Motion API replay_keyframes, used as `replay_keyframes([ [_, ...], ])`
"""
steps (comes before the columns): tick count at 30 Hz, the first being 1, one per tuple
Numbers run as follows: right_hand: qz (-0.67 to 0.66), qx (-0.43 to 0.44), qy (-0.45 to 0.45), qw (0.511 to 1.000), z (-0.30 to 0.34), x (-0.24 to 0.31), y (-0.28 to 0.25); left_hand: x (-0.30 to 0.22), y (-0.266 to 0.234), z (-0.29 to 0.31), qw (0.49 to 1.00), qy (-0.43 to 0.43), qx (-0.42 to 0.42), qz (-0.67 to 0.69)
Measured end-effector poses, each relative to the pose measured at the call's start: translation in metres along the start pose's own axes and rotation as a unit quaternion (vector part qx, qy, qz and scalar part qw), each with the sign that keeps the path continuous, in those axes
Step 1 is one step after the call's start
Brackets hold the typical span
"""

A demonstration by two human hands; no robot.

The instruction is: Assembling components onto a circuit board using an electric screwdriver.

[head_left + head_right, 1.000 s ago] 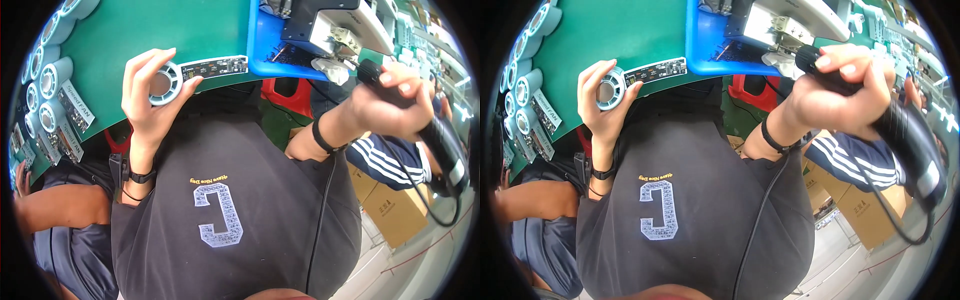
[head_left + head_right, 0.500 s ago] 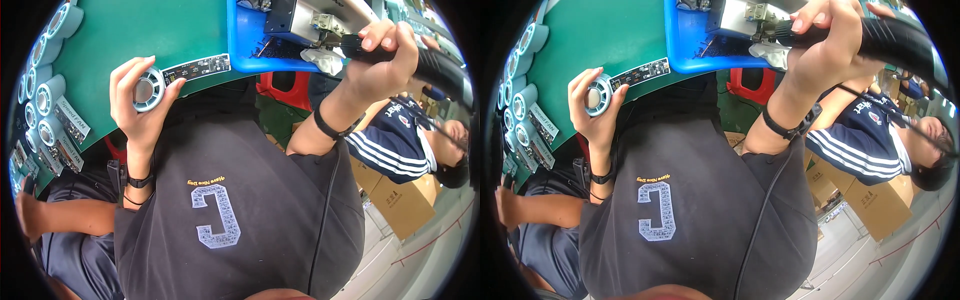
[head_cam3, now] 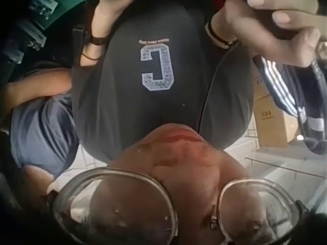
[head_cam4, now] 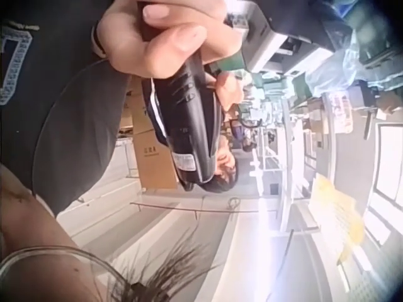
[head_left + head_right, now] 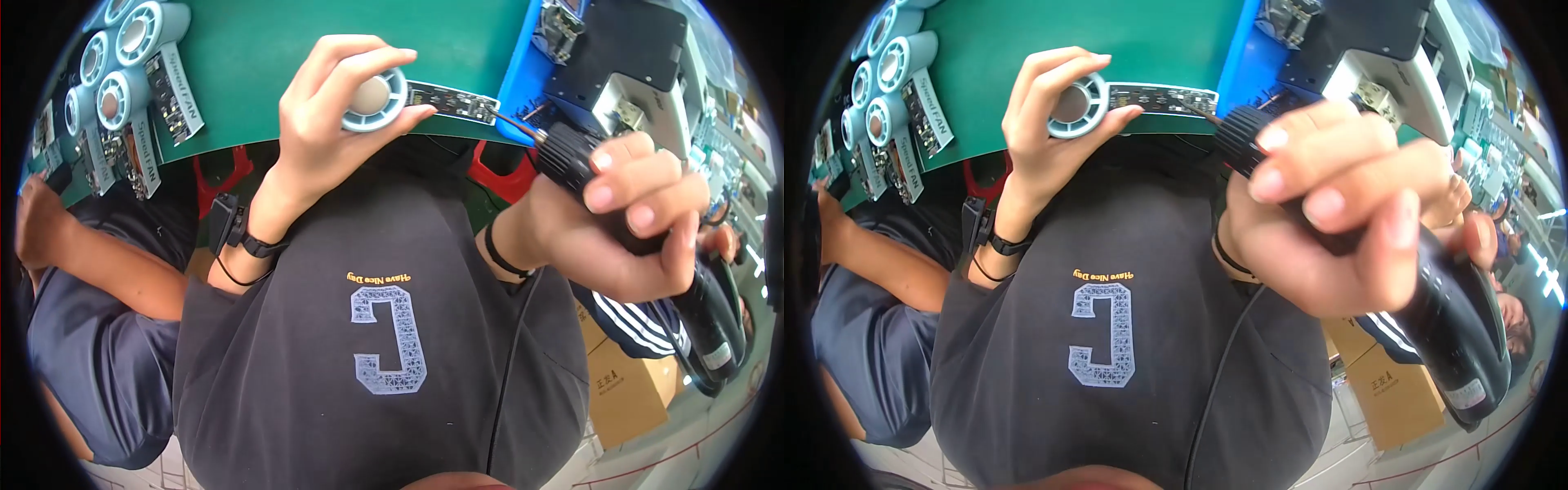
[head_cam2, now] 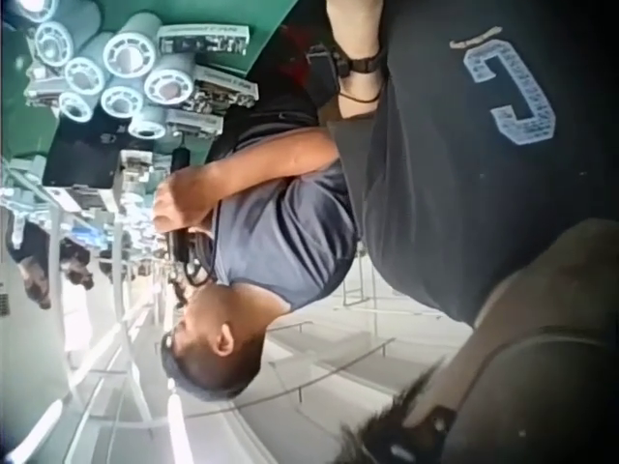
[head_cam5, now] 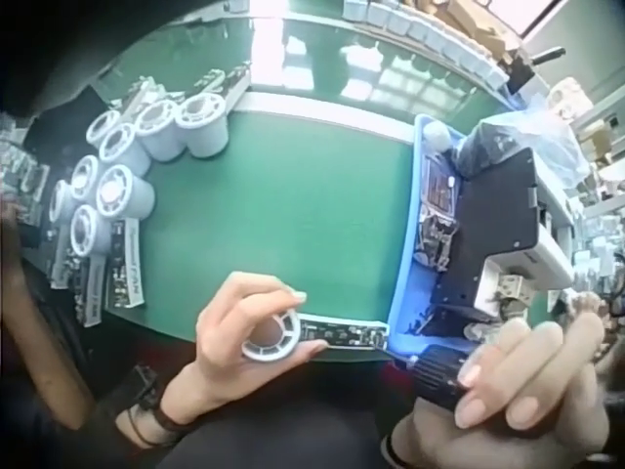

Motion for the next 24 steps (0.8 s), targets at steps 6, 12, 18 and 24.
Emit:
replay_keyframes([
  [6, 0.006, 0.061, 0.011, 0.998, 0.006, -0.017, 0.034, 0.003, -0.001, 0.002, 1.0, -0.002, -0.011, 0.0],
  [12, 0.027, 0.12, 0.017, 0.992, 0.011, -0.028, 0.051, 0.005, -0.001, 0.005, 1.0, -0.019, -0.018, 0.012],
  [18, 0.047, 0.159, 0.021, 0.986, 0.017, -0.033, 0.054, 0.005, 0.0, 0.008, 0.999, -0.029, -0.016, 0.016],
  [24, 0.069, 0.185, 0.018, 0.98, 0.017, -0.033, 0.056, 0.006, 0.0, 0.008, 0.999, -0.026, -0.016, 0.02],
])
Point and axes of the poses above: each hand's wrist, its own z-axis away from the middle knuckle, its own y-axis out of the palm, x = y × z, the point moved 5 cm from there along -z, towards the middle knuckle, and after that the axes turned 12 degrees about z, right-handed, at the moved point
